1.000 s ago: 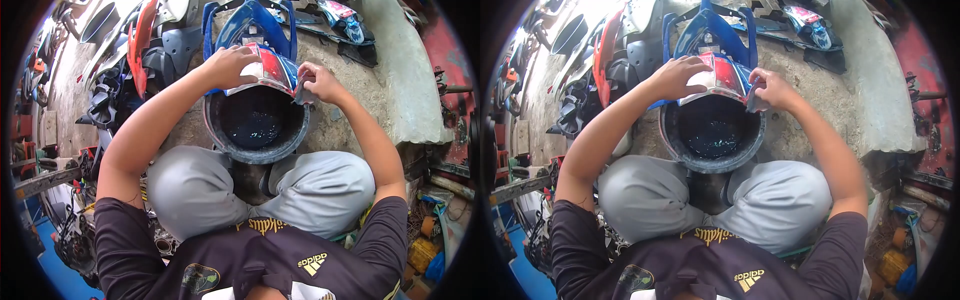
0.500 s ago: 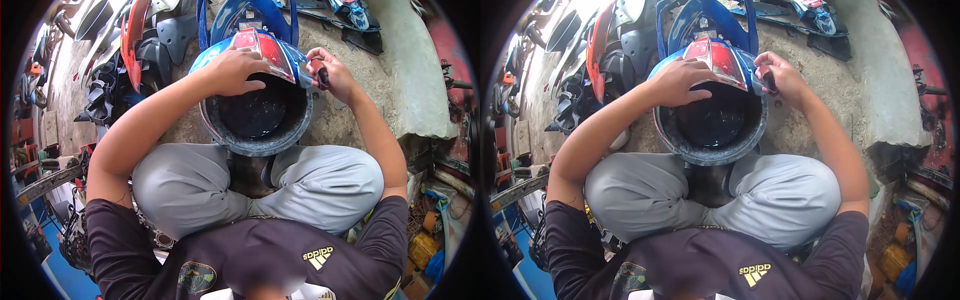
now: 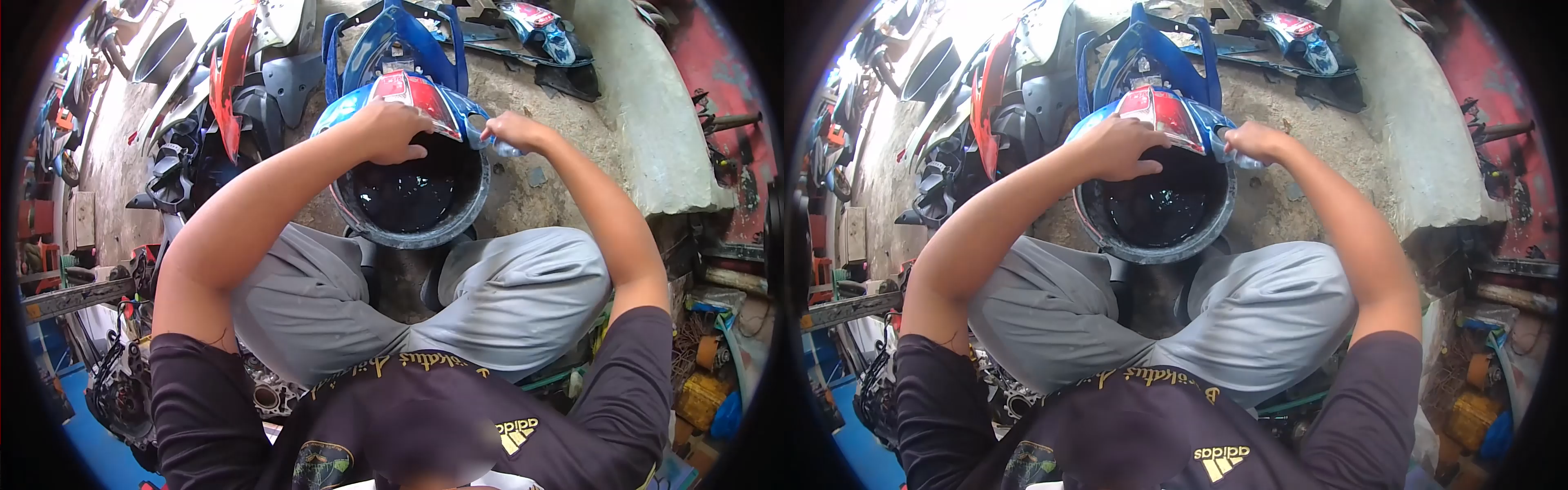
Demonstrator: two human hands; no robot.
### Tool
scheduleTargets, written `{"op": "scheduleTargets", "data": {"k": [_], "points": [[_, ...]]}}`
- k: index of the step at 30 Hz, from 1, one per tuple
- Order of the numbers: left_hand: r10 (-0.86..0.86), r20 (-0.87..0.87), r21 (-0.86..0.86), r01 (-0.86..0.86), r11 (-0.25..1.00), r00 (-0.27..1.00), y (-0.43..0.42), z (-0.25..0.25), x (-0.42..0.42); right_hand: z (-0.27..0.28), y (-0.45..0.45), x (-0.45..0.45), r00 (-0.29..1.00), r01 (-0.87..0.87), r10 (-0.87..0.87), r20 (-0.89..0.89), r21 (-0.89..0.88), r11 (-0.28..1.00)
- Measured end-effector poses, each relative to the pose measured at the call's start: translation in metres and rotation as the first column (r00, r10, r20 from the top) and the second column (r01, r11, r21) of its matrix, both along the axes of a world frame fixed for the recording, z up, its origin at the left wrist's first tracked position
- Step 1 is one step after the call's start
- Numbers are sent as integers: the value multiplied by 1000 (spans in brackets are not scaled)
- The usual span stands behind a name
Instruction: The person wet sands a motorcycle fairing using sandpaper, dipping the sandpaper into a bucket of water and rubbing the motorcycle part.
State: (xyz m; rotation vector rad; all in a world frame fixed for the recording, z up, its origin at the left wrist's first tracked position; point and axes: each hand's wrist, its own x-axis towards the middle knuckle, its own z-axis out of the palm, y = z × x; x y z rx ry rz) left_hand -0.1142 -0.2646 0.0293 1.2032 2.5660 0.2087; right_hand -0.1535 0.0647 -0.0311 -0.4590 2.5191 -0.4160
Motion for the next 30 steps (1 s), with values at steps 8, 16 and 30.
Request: {"op": "scheduleTargets", "data": {"k": [8, 16, 30], "points": [[-71, -47, -14, 70, 997, 996, -29, -32, -5, 27, -50, 31, 969, 49, 73, -236, 474, 879], [63, -161, 111, -46, 993, 985, -54, -17, -21, -14, -56, 30, 954, 159, -91, -286, 224, 961], [119, -118, 71, -111, 991, 986, -74, -28, -38, 44, -44, 22, 991, 85, -66, 119, -165, 983]]}}
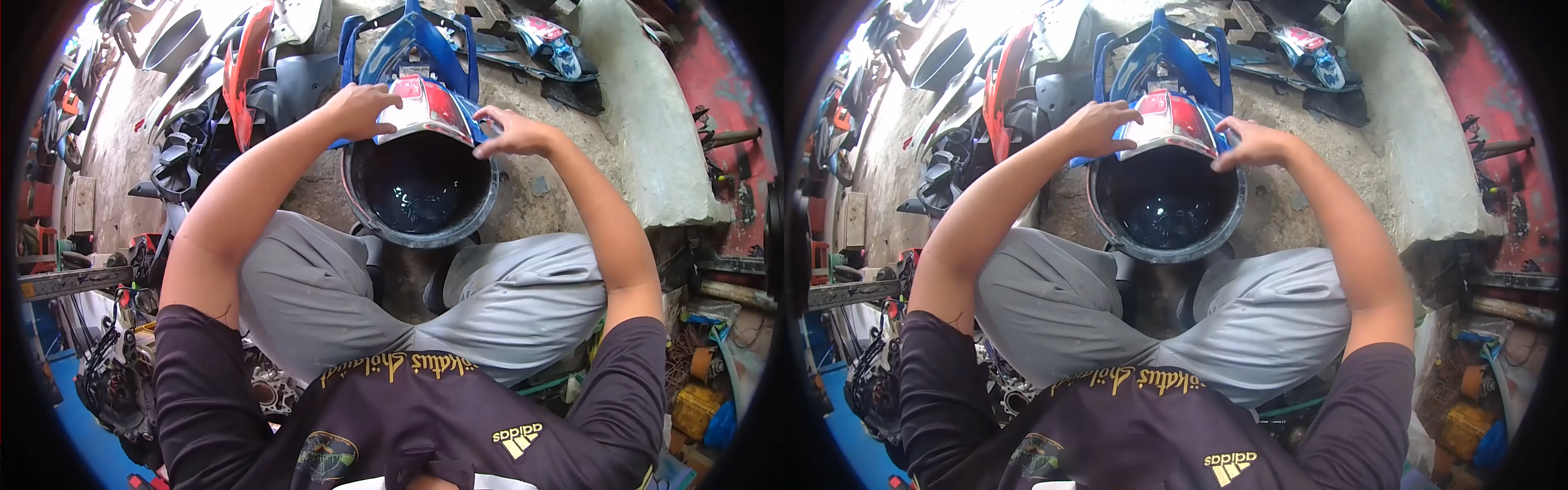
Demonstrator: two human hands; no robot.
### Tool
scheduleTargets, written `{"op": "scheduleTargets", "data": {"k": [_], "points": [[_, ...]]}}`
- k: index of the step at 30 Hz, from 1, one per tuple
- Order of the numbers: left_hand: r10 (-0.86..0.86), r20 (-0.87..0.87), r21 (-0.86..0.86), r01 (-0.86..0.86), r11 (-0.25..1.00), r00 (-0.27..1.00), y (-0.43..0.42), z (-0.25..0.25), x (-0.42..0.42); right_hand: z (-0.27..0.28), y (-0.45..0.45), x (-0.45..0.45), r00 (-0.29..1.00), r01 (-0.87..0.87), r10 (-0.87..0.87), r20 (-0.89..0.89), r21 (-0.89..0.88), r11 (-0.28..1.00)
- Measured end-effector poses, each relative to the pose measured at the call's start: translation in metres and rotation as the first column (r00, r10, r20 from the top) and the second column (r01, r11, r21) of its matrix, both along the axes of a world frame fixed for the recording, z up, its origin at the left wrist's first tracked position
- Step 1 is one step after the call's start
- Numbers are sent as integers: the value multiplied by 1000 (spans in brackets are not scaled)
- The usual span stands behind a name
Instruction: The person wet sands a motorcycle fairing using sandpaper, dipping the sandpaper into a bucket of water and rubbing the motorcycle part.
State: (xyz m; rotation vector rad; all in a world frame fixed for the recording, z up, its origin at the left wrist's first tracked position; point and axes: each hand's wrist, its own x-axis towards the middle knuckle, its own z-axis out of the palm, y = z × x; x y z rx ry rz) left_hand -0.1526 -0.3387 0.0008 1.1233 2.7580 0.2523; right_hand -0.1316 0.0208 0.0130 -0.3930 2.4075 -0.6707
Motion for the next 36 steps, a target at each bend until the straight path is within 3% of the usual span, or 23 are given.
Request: {"op": "scheduleTargets", "data": {"k": [2, 5, 9, 15, 19, 22, 26, 27, 29, 30, 33, 36], "points": [[-5, -1, -10, 5, 1000, 1000, -2, -5, -2, -1, 13, 1, 960, -51, 131, -249, 305, 951], [-19, 13, -13, 19, 1000, 1000, -1, -6, 0, -19, 26, -3, 975, 199, -205, -81, -71, 977], [10, 63, -52, -7, 999, 998, 7, 8, 1, -28, 36, -6, 970, 233, -219, 100, -148, 961], [-39, 37, -20, 40, 999, 999, 29, -4, -8, -52, 24, 1, 966, 87, -15, -258, 268, 959], [-57, 19, 1, 57, 998, 998, 38, -13, -5, -65, 10, -7, 900, 129, -54, -433, 144, 981], [-36, -4, -14, 36, 999, 999, 35, -17, -4, -73, 3, -11, 812, 92, -100, -575, -43, 995], [-36, 32, -134, 41, 990, 999, 36, 12, -20, -45, 4, -20, 800, -44, 77, -596, 69, 997], [13, 117, -77, -4, 997, 993, 37, 18, -29, -45, 6, -28, 806, -26, 28, -592, 12, 1000], [-28, 104, -4, 28, 1000, 994, 32, 17, -46, -57, 13, -43, 826, 20, -77, -559, -107, 994], [9, 90, -68, -3, 998, 996, 34, 18, -50, -63, 15, -53, 836, 17, -87, -542, -133, 991], [80, 103, -41, -76, 996, 991, 37, -3, -62, -88, 9, -72, 869, 15, -152, -471, -283, 959], [165, 122, 153, -183, 971, 979, 38, -45, -67, -85, -4, -74, 866, -6, -139, -481, -289, 957]]}}
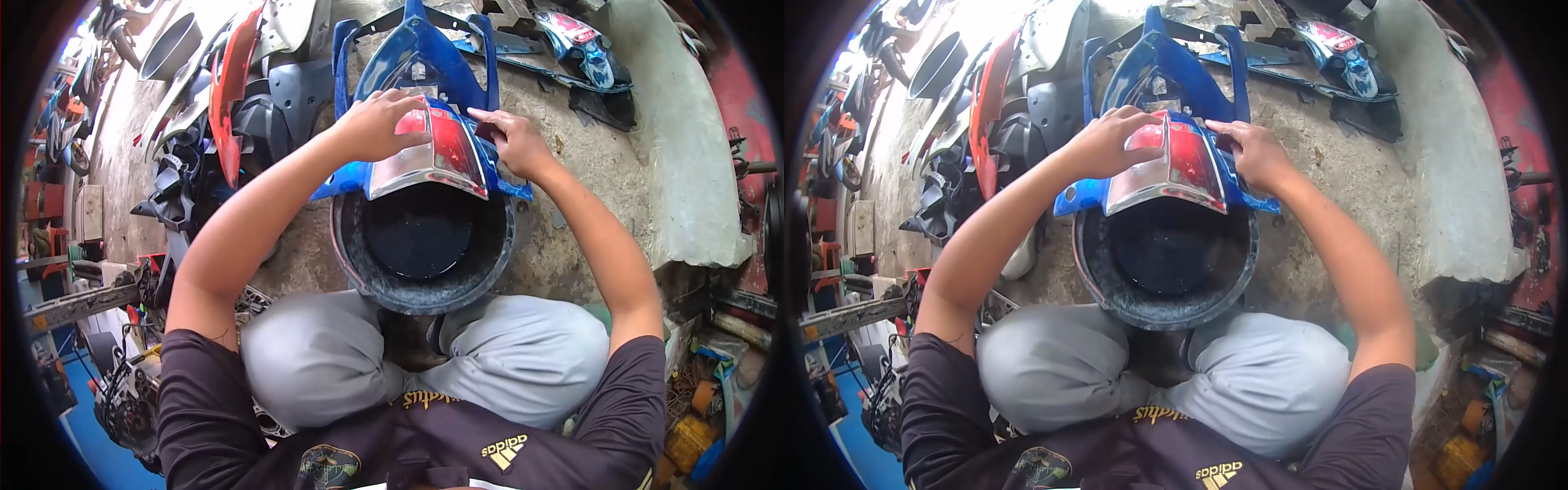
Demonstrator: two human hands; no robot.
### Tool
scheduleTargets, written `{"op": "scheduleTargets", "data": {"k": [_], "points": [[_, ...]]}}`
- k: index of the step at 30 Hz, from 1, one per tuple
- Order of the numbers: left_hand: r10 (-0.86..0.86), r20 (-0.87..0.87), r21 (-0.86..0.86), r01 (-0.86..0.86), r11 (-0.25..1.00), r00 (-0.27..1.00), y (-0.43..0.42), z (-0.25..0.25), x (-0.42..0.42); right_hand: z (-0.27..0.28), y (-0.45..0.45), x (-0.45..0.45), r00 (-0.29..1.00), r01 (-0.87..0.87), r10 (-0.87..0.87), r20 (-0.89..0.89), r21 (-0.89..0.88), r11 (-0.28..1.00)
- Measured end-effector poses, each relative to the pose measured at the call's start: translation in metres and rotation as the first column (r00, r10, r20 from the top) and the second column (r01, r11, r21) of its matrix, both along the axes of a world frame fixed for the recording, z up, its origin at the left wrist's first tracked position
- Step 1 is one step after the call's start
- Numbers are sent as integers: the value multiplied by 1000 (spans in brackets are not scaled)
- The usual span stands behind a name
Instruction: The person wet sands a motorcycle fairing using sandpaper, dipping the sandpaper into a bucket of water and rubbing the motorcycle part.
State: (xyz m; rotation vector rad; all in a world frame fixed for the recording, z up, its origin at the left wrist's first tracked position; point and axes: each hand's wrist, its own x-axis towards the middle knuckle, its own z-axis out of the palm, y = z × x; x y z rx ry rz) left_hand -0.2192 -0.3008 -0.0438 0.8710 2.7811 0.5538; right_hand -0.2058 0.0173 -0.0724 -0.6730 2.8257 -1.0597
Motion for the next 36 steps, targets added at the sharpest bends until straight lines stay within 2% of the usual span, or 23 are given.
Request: {"op": "scheduleTargets", "data": {"k": [1, 5, 6, 9, 10, 13, 14, 18, 22, 26, 30, 33, 34, 36], "points": [[38, 15, 50, -39, 998, 999, 3, -8, -2, 3, -4, -1, 1000, 5, -5, -5, -2, 1000], [84, -9, 5, -84, 996, 996, 15, -18, 4, -7, -10, -10, 997, 7, 0, 71, -95, 995], [100, 5, -4, -100, 995, 995, 19, -14, 7, -5, -14, -7, 998, 30, -29, 55, -24, 999], [110, 13, -24, -109, 994, 994, 20, -17, 6, -23, -16, 1, 989, -17, 2, -148, -103, 995], [113, 26, -19, -113, 993, 993, 19, -17, 8, -27, -16, 0, 991, -30, 9, -137, -155, 987], [129, 4, 19, -129, 991, 992, 22, -22, 14, -30, -15, -1, 969, 185, -137, 206, -238, 954], [143, 18, 18, -143, 990, 990, 23, -22, 14, -27, -14, -3, 970, 201, -173, 170, -159, 967], [186, 43, 50, -188, 981, 982, 29, -23, 15, -30, -32, -7, 955, 226, -239, -178, -90, 970], [215, -11, 116, -213, 970, 976, 32, -32, 22, -38, -42, -12, 980, 31, -58, -193, -139, 990], [233, -20, 138, -229, 964, 972, 31, -39, 24, -51, -25, -26, 989, 92, -102, -105, -94, 991], [240, -19, 136, -235, 962, 971, 32, -38, 25, -37, -33, -6, 972, -32, -8, -236, -163, 986], [234, -35, 147, -227, 963, 972, 32, -40, 25, -36, -30, -11, 989, 22, -43, -138, -151, 988], [237, -36, 150, -229, 962, 971, 32, -41, 25, -40, -28, -17, 991, 102, -112, -78, -119, 988], [240, -43, 153, -231, 961, 970, 32, -40, 25, -39, -25, -17, 991, 38, -51, -122, -107, 994]]}}
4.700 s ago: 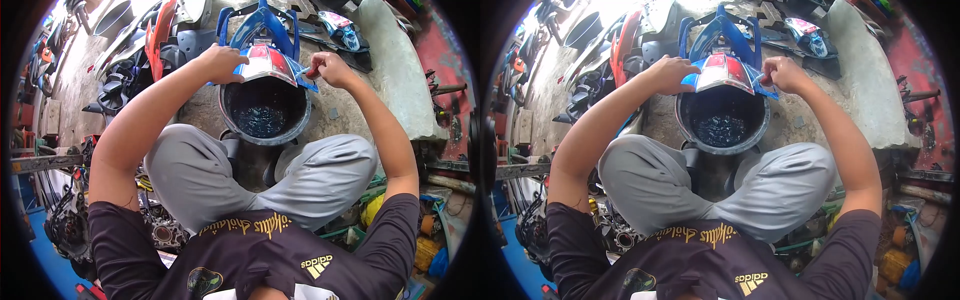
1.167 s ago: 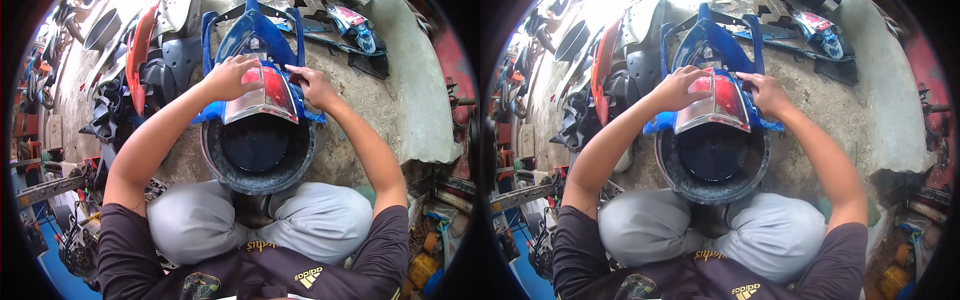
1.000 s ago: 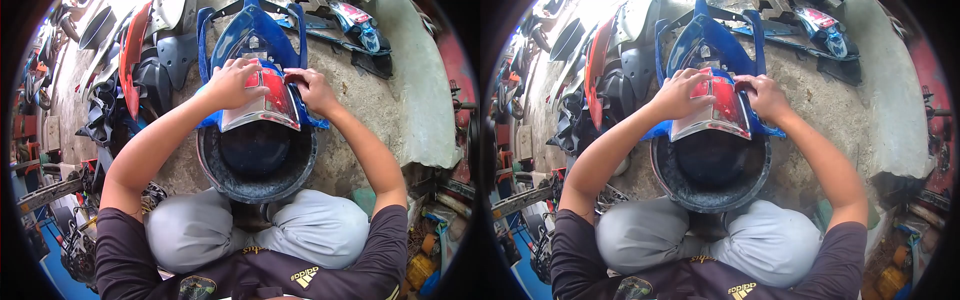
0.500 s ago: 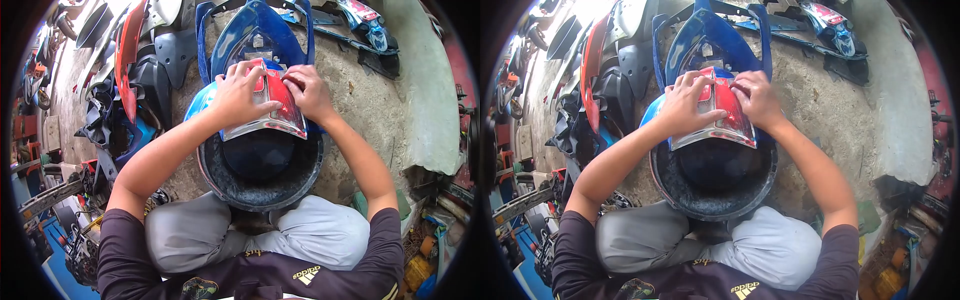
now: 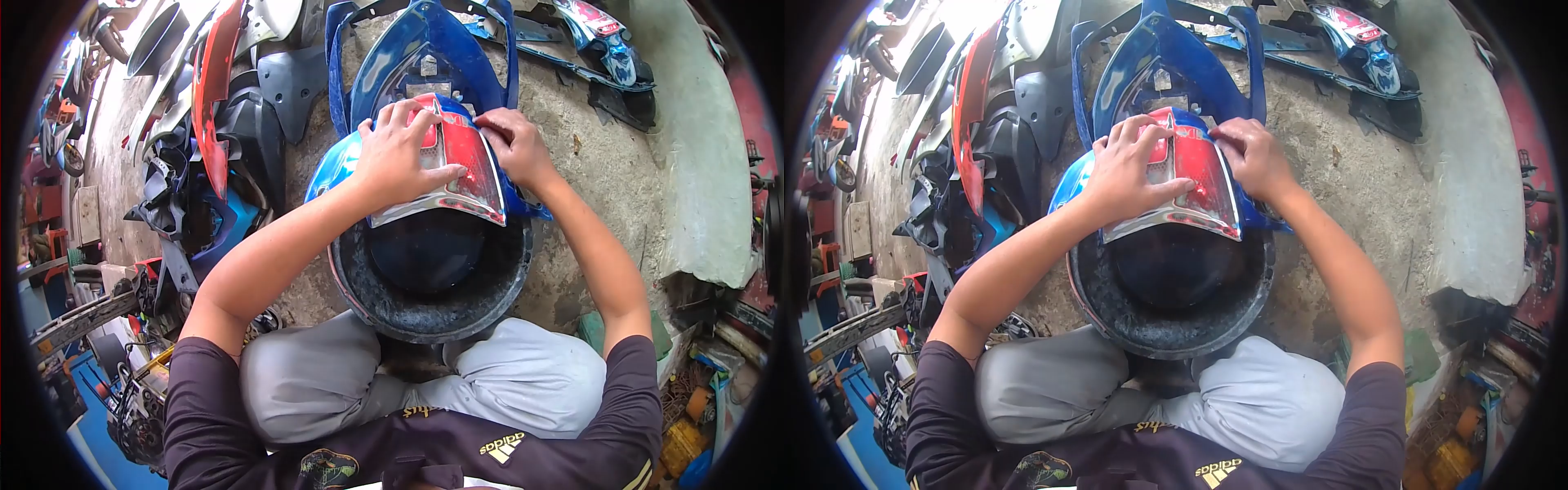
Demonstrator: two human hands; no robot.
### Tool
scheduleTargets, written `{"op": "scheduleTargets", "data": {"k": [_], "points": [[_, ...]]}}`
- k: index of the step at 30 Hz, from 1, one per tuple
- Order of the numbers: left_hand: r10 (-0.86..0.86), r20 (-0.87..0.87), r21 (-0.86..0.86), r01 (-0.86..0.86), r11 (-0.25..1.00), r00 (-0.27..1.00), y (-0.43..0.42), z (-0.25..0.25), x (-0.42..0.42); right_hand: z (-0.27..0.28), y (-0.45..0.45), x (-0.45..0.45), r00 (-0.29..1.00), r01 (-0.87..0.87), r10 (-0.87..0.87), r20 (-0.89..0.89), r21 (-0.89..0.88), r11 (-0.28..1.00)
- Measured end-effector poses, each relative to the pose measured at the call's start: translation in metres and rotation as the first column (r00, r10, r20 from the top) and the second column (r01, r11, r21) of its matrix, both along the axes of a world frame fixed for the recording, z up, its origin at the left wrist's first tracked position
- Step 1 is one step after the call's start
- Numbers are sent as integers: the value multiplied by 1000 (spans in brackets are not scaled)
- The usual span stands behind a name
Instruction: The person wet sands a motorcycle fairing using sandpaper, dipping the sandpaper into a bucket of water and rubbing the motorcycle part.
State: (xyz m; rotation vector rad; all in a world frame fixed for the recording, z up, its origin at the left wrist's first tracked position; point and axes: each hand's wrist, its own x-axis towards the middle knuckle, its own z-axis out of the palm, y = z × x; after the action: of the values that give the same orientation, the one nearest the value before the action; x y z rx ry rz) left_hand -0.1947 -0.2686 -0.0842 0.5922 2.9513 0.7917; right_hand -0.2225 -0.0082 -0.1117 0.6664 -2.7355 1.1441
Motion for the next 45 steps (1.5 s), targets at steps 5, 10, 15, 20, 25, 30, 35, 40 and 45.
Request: {"op": "scheduleTargets", "data": {"k": [5, 10, 15, 20, 25, 30, 35, 40, 45], "points": [[-12, 23, -30, 13, 999, 1000, 0, 2, -1, -2, -6, 2, 993, -65, 62, -96, -27, 998], [-3, 38, -43, 5, 999, 999, 1, 5, -2, -6, -5, -1, 985, -77, 71, -155, -33, 997], [-5, -2, 11, 5, 1000, 1000, -2, 1, -1, -15, 4, -5, 995, -40, 35, -98, -50, 998], [4, -49, 35, -2, 999, 999, -4, -1, -1, -3, -2, 6, 985, -100, 92, -147, -48, 994], [-3, -48, 41, 5, 999, 999, -3, 0, 1, -10, -1, -7, 997, -37, 34, -71, -43, 998], [-51, -64, 5, 51, 999, 997, -7, -3, 20, -3, -8, 0, 990, -110, 99, -103, -100, 989], [-52, -76, 26, 54, 998, 996, -9, -4, 18, -2, -5, -1, 987, -117, 109, -120, -62, 991], [-42, -74, 26, 44, 999, 996, -9, -3, 19, -6, -6, -12, 999, -29, 27, -45, -47, 998], [-47, -82, 35, 50, 998, 996, -9, -6, 18, 0, -14, -2, 989, -116, 109, -101, -67, 991]]}}
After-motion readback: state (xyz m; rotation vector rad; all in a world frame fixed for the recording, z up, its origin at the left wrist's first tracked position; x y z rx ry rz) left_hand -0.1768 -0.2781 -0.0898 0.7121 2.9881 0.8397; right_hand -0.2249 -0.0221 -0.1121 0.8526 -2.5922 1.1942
